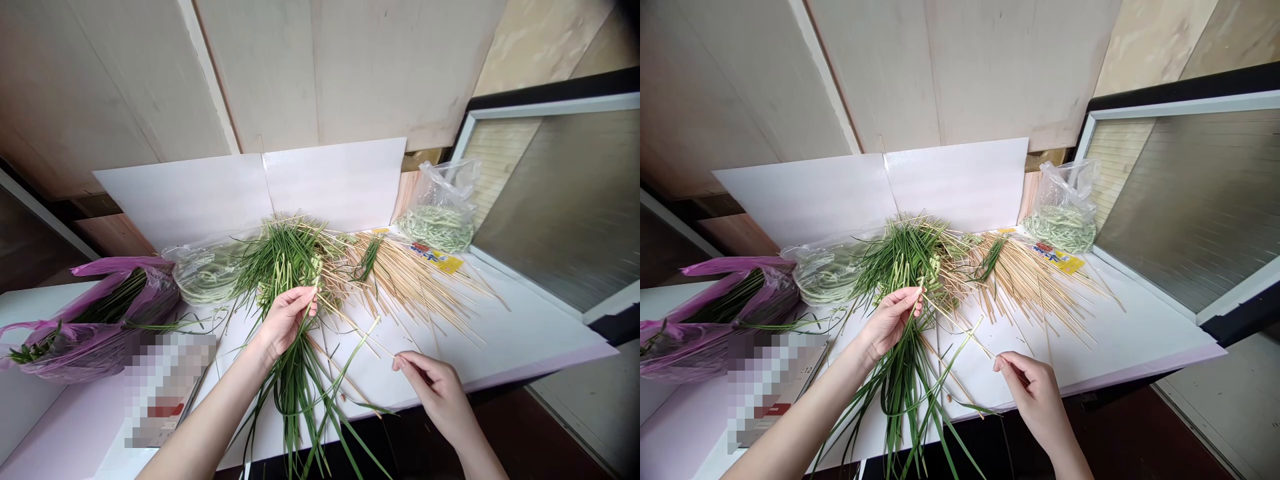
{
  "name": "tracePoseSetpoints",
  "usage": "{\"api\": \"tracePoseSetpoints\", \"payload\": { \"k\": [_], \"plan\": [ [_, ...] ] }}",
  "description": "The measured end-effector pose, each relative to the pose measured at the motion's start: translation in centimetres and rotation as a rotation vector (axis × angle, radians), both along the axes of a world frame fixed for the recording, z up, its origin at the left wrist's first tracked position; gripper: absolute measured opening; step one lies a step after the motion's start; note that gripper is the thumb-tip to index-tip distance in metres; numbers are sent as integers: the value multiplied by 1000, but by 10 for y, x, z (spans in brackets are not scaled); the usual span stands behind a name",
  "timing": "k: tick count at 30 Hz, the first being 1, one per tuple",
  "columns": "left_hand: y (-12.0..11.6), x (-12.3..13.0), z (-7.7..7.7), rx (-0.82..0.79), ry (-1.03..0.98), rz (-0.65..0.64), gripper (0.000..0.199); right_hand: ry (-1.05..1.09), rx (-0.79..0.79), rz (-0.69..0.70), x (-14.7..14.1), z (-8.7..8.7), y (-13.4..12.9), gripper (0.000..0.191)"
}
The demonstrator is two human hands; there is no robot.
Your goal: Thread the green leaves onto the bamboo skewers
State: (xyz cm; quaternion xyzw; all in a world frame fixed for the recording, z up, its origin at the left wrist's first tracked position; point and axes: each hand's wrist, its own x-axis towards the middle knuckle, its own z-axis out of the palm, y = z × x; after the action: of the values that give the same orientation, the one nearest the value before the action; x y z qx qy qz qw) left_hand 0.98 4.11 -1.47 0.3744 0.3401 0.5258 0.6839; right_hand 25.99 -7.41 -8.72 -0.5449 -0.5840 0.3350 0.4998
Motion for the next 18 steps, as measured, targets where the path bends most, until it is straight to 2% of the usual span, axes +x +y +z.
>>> {"api": "tracePoseSetpoints", "payload": {
  "k": [11, 18],
  "plan": [
    [-1, -4, -2, 54, 81, -20, 22, -6, -11, -3, -1, -1, 1, 31],
    [2, -5, 2, 240, 270, 40, 19, -16, -16, 4, -5, -1, 1, 33]
  ]
}}
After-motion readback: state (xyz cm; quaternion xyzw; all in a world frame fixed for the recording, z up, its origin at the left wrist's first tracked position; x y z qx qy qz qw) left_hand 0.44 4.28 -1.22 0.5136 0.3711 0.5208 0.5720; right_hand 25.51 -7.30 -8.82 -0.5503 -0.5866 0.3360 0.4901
